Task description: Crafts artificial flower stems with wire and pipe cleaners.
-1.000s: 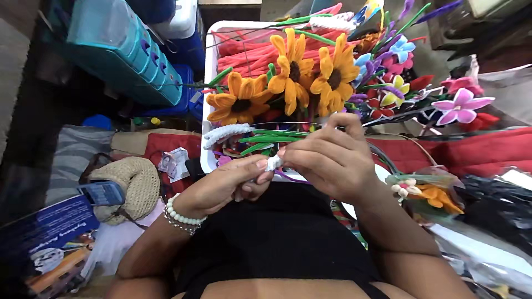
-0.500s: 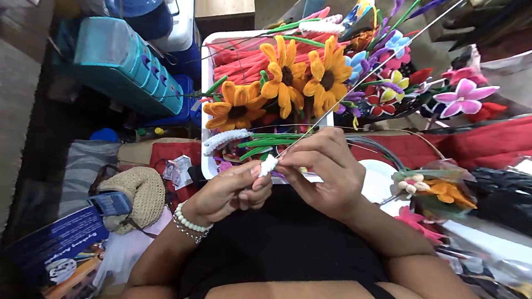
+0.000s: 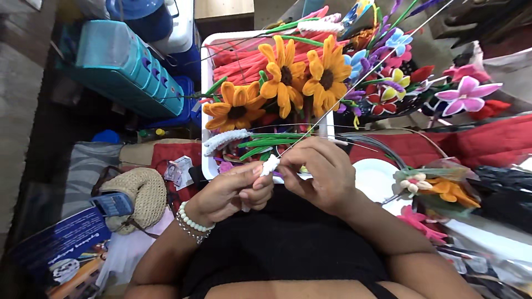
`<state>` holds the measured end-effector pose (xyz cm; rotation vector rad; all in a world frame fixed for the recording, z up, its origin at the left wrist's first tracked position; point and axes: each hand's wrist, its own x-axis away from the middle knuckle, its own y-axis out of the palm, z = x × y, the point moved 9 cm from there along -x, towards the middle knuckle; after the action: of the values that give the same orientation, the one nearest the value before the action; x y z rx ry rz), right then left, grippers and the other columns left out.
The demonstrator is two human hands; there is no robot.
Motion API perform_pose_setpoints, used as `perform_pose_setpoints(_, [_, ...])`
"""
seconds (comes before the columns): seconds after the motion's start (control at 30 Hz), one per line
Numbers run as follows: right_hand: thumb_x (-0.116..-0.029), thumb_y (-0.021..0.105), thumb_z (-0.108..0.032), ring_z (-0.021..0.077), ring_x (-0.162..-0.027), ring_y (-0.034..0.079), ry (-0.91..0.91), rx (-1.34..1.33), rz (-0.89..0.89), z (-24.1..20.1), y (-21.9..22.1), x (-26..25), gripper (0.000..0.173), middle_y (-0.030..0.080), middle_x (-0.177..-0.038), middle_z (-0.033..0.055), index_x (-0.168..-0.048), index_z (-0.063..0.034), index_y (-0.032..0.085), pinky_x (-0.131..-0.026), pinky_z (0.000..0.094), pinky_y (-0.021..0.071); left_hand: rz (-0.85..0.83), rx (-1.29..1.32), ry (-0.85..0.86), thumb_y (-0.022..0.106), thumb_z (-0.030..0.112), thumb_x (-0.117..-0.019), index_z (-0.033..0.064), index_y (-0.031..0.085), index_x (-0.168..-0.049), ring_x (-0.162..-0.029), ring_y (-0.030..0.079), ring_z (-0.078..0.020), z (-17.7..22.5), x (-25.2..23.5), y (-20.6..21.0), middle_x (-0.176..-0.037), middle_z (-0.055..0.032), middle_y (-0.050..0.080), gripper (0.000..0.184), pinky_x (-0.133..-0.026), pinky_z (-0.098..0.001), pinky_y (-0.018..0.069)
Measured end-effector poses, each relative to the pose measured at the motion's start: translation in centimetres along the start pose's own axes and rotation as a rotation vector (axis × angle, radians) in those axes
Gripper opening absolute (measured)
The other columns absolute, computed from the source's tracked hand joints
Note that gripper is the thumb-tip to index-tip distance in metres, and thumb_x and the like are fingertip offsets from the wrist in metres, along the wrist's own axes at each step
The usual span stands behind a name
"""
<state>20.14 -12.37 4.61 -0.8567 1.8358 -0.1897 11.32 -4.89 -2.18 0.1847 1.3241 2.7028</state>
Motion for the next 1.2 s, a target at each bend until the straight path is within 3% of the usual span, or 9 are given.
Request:
perform_pose_setpoints(0.23, [-0.1006,0.059,-0.015,0.0063,-0.066,0.051,0.029,-0.157,-0.187,0.5,0.5,-0.5,0.015,0.058,-0.076,0.0037,-0.095,-0.0035,0.067,-0.061,0.0176,0.0407,0.053,-0.027,-0.014,0.051,0.032,-0.107,0.0223,0.06,-0.091,-0.063,0.048,0.0036,0.0,0.4,-0.7,-0.073,0.0147,0.051,0.021,-0.059,-0.0145,0.0405])
perform_pose_setpoints(0.47, [-0.1026,0.064,-0.02,0.0033,-0.081,0.06,0.076,-0.124,-0.022,0.9,-1.3,-0.3,0.016,0.065,-0.091,0.0036,-0.104,-0.0052,0.068,-0.071,0.015,0.0493,0.046,-0.137,0.036,0.047,0.033,-0.109,0.0208,0.061,-0.098,-0.064,0.047,0.0042,0.7,0.6,-0.2,-0.077,0.0142,0.052,0.021,-0.059,-0.0132,0.0395])
perform_pose_setpoints(0.53, [-0.1019,0.066,-0.026,0.0067,-0.091,0.06,0.048,-0.049,0.026,0.7,-2.0,-0.4,0.018,0.065,-0.097,0.0026,-0.107,-0.0085,0.068,-0.08,0.0193,0.0495,0.06,-0.198,0.06,0.045,0.032,-0.1099,0.0194,0.061,-0.1,-0.065,0.046,0.0045,0.9,0.7,-0.2,-0.078,0.0137,0.052,0.022,-0.059,-0.0128,0.039])
perform_pose_setpoints(0.67, [-0.1024,0.064,-0.035,0.0166,-0.127,0.056,-0.06,0.057,-0.052,-0.2,-1.6,-0.6,0.026,0.07,-0.12,0.0016,-0.117,-0.0156,0.07,-0.114,0.0436,0.0318,0.093,-0.345,0.102,0.042,0.03,-0.1111,0.0178,0.061,-0.106,-0.067,0.045,0.0063,1.3,0.8,-0.1,-0.081,0.014,0.051,0.024,-0.059,-0.0103,0.0369])
perform_pose_setpoints(0.73, [-0.104,0.061,-0.034,0.015,-0.122,0.061,-0.086,0.049,-0.129,-0.1,-0.8,-0.6,0.026,0.073,-0.111,0.0024,-0.118,-0.0148,0.072,-0.12,0.0509,0.0279,0.09,-0.44,0.117,0.038,0.028,-0.1121,0.017,0.059,-0.105,-0.068,0.043,0.0069,1.5,0.9,0.2,-0.082,0.0142,0.05,0.025,-0.059,-0.01,0.035])
perform_pose_setpoints(0.83, [-0.1061,0.058,-0.025,0.0107,-0.092,0.067,-0.077,-0.066,-0.216,0.3,0.1,-0.5,0.022,0.071,-0.09,0.0034,-0.114,-0.0108,0.073,-0.107,0.0388,0.0421,0.102,-0.657,0.113,0.034,0.025,-0.113,0.0153,0.056,-0.1,-0.068,0.043,0.0069,1.9,1.2,0.5,-0.08,0.0135,0.048,0.027,-0.06,-0.0104,0.0353])
perform_pose_setpoints(0.9, [-0.1063,0.057,-0.02,0.013,-0.089,0.066,-0.073,-0.121,-0.287,0.4,0.6,-0.4,0.022,0.069,-0.09,0.0051,-0.116,-0.0096,0.073,-0.087,0.0284,0.0523,0.109,-0.786,0.112,0.034,0.023,-0.1132,0.0118,0.056,-0.099,-0.069,0.044,0.0063,2.1,1.5,0.6,-0.079,0.0119,0.048,0.029,-0.061,-0.0107,0.0369])
perform_pose_setpoints(0.97, [-0.1056,0.057,-0.015,0.0144,-0.086,0.066,-0.074,-0.151,-0.336,0.4,0.8,-0.3,0.019,0.07,-0.09,0.0067,-0.116,-0.0088,0.073,-0.076,0.0252,0.0536,0.123,-0.898,0.117,0.033,0.022,-0.1133,0.0085,0.057,-0.1,-0.069,0.045,0.006,2.2,1.7,0.6,-0.078,0.0102,0.049,0.03,-0.063,-0.0109,0.0385])
perform_pose_setpoints(1.2, [-0.1064,0.054,-0.013,0.0144,-0.087,0.066,-0.061,-0.122,-0.478,0.5,0.5,-0.4,0.02,0.069,-0.092,0.0053,-0.112,-0.005,0.071,-0.078,0.0268,0.0555,0.129,-1.102,0.106,0.033,0.022,-0.1136,0.0056,0.057,-0.098,-0.069,0.046,0.0049,2.6,2.1,0.9,-0.078,0.007,0.048,0.033,-0.062,-0.0107,0.0395])
